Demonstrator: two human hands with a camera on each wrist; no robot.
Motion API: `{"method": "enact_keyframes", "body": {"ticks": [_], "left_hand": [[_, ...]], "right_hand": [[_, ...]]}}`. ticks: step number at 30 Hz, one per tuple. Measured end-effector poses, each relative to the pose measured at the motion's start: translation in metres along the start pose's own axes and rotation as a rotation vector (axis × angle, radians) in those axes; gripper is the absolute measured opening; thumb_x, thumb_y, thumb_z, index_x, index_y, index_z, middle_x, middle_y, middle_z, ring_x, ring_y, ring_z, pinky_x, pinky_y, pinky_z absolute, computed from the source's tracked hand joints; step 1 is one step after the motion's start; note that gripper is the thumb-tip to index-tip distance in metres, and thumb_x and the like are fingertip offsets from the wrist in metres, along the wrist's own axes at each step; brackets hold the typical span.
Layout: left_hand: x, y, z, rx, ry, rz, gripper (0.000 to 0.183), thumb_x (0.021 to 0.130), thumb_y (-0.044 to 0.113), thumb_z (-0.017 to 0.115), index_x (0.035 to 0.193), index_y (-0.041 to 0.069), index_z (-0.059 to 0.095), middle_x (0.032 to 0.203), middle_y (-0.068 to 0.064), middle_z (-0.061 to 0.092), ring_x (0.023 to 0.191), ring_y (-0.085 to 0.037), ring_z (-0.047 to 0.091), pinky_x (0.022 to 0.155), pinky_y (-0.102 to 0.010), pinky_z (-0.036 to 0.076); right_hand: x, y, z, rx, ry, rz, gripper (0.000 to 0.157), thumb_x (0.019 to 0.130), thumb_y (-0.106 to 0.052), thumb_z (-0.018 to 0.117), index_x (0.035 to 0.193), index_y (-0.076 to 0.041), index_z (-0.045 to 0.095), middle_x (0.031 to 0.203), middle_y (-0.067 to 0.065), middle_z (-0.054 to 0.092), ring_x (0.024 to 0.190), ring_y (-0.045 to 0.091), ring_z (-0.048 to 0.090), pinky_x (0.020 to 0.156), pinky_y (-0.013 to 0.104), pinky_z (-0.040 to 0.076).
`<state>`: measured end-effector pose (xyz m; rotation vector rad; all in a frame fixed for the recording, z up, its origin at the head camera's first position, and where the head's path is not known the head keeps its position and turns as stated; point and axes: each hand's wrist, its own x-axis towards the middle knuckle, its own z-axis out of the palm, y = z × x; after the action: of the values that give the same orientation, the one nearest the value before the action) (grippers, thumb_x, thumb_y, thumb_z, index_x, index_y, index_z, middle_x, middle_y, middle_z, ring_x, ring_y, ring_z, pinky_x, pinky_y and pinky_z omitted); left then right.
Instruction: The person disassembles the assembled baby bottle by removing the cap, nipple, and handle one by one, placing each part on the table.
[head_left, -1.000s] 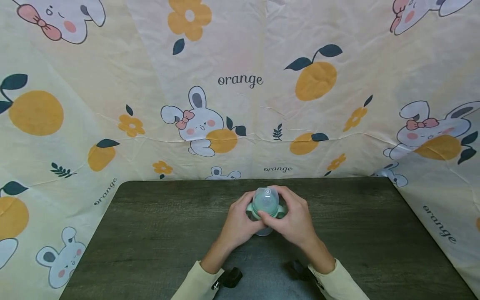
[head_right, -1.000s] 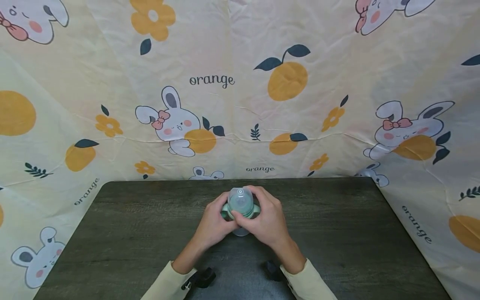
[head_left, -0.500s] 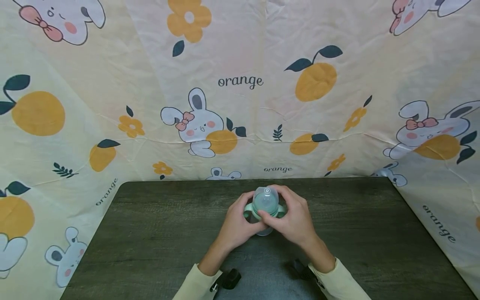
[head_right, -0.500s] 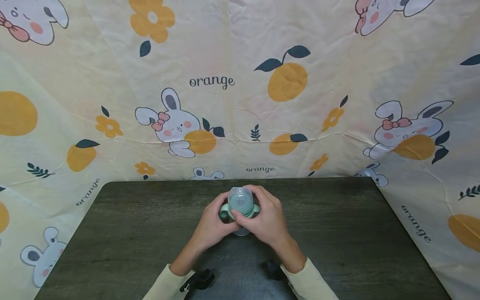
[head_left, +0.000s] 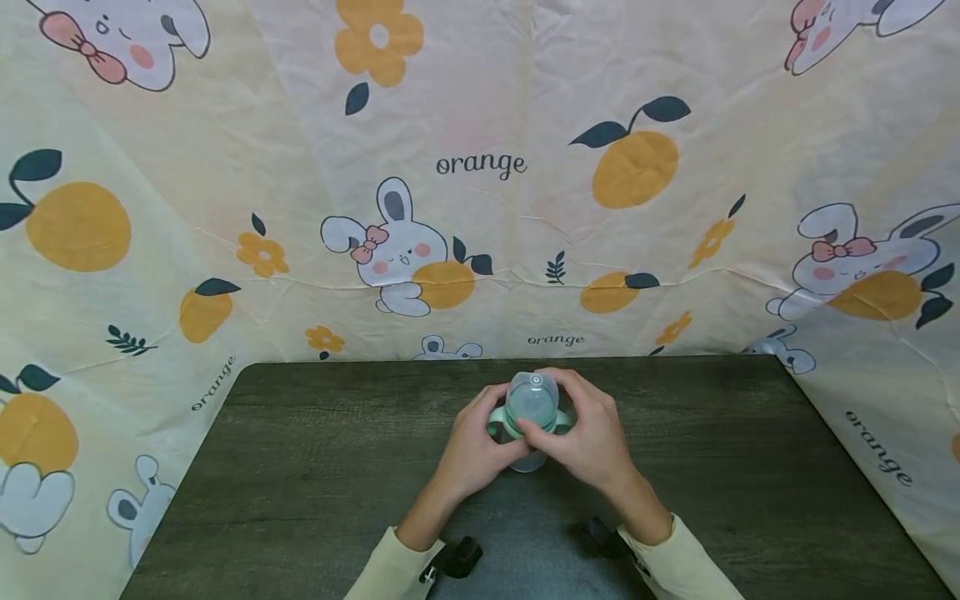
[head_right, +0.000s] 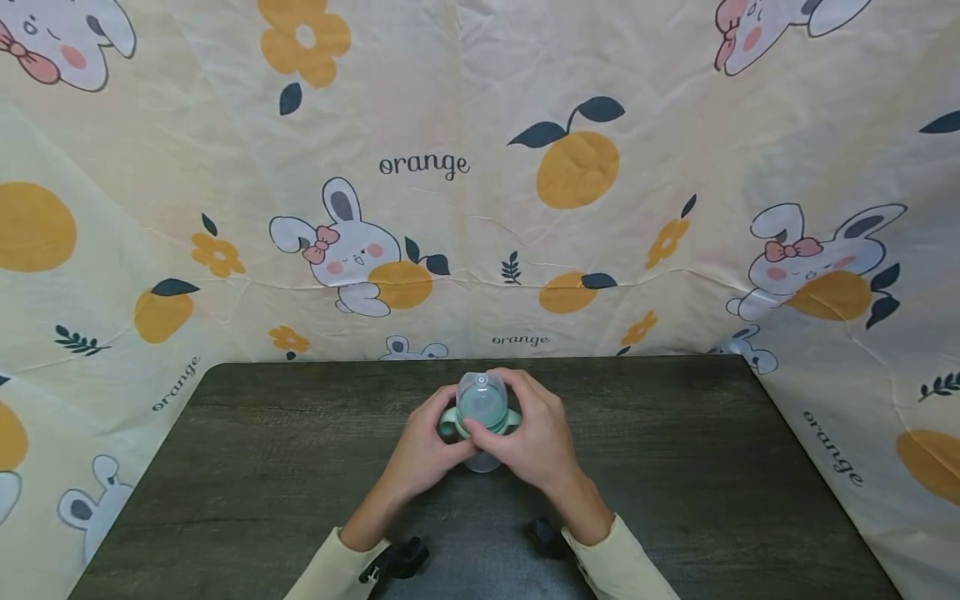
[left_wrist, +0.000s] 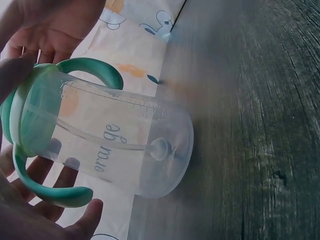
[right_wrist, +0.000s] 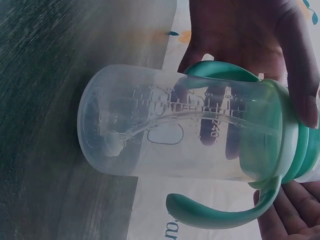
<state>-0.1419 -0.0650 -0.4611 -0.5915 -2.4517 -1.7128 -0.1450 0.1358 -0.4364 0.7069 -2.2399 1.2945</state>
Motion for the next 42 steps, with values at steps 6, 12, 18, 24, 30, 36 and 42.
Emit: {"method": "enact_keyframes", "body": {"ticks": [6, 12, 18, 24, 30, 36, 42], "left_hand": [[0.001, -0.001, 0.0, 0.005, 0.004, -0.001, 0.062, 0.091, 0.025, 0.092, 0.146, 0.013, 0.066, 0.132, -0.001, 0.069, 0.115, -0.023, 0.067, 0.097, -0.05, 0.055], [0.0, 0.0, 0.0, 0.006, 0.009, -0.007, 0.061, 0.09, 0.026, 0.092, 0.144, 0.013, 0.067, 0.131, 0.0, 0.07, 0.115, -0.022, 0.067, 0.097, -0.05, 0.054], [0.001, 0.001, 0.0, 0.013, 0.01, -0.004, 0.06, 0.09, 0.026, 0.093, 0.143, 0.012, 0.067, 0.13, -0.001, 0.07, 0.115, -0.022, 0.067, 0.098, -0.049, 0.054], [0.0, 0.001, 0.0, 0.013, 0.006, -0.012, 0.06, 0.09, 0.026, 0.093, 0.142, 0.012, 0.067, 0.13, -0.001, 0.07, 0.115, -0.023, 0.067, 0.097, -0.048, 0.054], [0.0, 0.001, 0.0, 0.014, 0.004, -0.021, 0.06, 0.09, 0.028, 0.092, 0.142, 0.013, 0.068, 0.131, 0.0, 0.07, 0.116, -0.022, 0.067, 0.098, -0.049, 0.054], [0.0, 0.001, 0.0, 0.012, -0.002, -0.028, 0.06, 0.09, 0.028, 0.093, 0.142, 0.013, 0.067, 0.132, 0.0, 0.07, 0.116, -0.022, 0.067, 0.098, -0.05, 0.054], [0.001, 0.0, 0.0, 0.029, -0.004, -0.03, 0.06, 0.09, 0.028, 0.093, 0.142, 0.013, 0.067, 0.13, 0.0, 0.07, 0.114, -0.022, 0.066, 0.097, -0.047, 0.054]], "right_hand": [[0.003, -0.002, -0.002, -0.001, 0.005, -0.007, 0.057, 0.081, -0.014, 0.097, 0.132, -0.011, 0.073, 0.122, 0.0, 0.076, 0.104, 0.02, 0.074, 0.082, 0.042, 0.062], [0.006, -0.003, -0.003, 0.013, 0.008, -0.033, 0.059, 0.08, -0.011, 0.097, 0.133, -0.012, 0.072, 0.122, 0.0, 0.076, 0.102, 0.021, 0.074, 0.081, 0.041, 0.062], [0.009, -0.005, -0.005, 0.013, 0.004, -0.029, 0.059, 0.08, -0.012, 0.096, 0.134, -0.012, 0.072, 0.122, 0.001, 0.076, 0.102, 0.021, 0.074, 0.08, 0.041, 0.062], [0.009, -0.005, -0.006, 0.004, 0.004, -0.029, 0.058, 0.081, -0.014, 0.096, 0.133, -0.011, 0.072, 0.122, 0.001, 0.076, 0.102, 0.02, 0.074, 0.08, 0.042, 0.062], [0.01, -0.006, -0.007, -0.002, 0.004, -0.025, 0.057, 0.081, -0.015, 0.096, 0.133, -0.011, 0.072, 0.122, 0.0, 0.076, 0.103, 0.02, 0.074, 0.081, 0.044, 0.062], [0.011, -0.007, -0.008, -0.007, 0.001, -0.013, 0.057, 0.082, -0.017, 0.096, 0.133, -0.009, 0.072, 0.122, 0.001, 0.076, 0.103, 0.021, 0.074, 0.08, 0.049, 0.062], [0.012, -0.007, -0.007, -0.005, 0.004, -0.023, 0.055, 0.082, -0.017, 0.096, 0.131, -0.009, 0.072, 0.121, 0.002, 0.076, 0.103, 0.021, 0.074, 0.08, 0.05, 0.062]]}}
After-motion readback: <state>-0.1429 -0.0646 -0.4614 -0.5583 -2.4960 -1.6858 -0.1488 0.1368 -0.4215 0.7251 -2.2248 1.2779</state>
